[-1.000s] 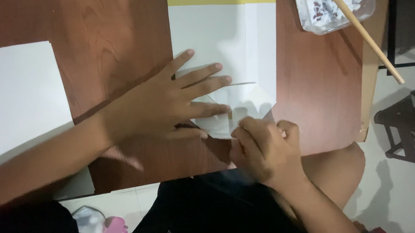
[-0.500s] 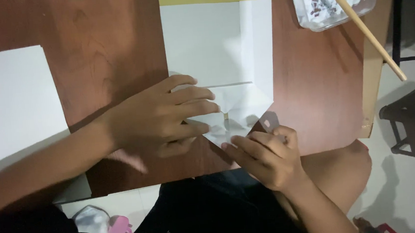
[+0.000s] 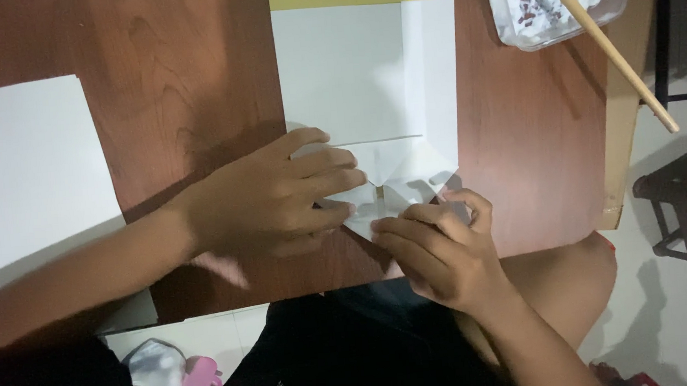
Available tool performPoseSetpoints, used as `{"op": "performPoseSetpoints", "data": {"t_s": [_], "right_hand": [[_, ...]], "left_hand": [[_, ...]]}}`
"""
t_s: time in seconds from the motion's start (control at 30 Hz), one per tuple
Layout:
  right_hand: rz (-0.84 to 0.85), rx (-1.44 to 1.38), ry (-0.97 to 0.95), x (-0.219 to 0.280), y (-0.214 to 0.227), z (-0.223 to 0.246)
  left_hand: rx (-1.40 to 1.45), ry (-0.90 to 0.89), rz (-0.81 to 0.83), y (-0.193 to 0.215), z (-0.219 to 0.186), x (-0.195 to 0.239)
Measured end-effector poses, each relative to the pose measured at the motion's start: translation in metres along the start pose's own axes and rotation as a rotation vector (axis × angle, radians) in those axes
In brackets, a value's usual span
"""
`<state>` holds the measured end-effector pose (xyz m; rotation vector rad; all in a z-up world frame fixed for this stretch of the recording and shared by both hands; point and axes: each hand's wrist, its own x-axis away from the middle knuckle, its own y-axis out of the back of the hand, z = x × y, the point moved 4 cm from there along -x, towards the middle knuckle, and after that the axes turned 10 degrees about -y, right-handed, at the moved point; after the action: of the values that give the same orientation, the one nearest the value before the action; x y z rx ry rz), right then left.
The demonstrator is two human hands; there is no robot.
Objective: The person applies glue to the edges of a folded white paper piece using a brush, then folds and presses the flaps to seal them. They then place a yellow paper sheet on top of a white sheet and fold the white sheet over the yellow one, pressing the edges to adhere them.
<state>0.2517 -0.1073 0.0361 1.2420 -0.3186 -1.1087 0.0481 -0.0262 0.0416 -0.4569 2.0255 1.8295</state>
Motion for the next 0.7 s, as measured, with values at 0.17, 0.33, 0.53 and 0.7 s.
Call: {"op": "performPoseSetpoints", "data": {"t_s": [0.17, 0.33, 0.53, 0.7], "right_hand": [[-0.021, -0.116, -0.109, -0.007, 0.002, -0.004], [-0.073, -0.131, -0.18, -0.009, -0.002, -0.01], [-0.122, -0.143, -0.182, -0.02, -0.004, -0.017], [-0.134, -0.191, -0.178, -0.023, 0.001, -0.021]], "left_hand": [[-0.025, 0.008, 0.03, -0.001, -0.002, -0.002], [0.255, 0.202, -0.06, -0.006, 0.001, -0.001], [0.34, 0.325, -0.091, -0.013, 0.005, 0.002], [0.349, 0.337, -0.13, -0.015, 0.007, 0.003]]}}
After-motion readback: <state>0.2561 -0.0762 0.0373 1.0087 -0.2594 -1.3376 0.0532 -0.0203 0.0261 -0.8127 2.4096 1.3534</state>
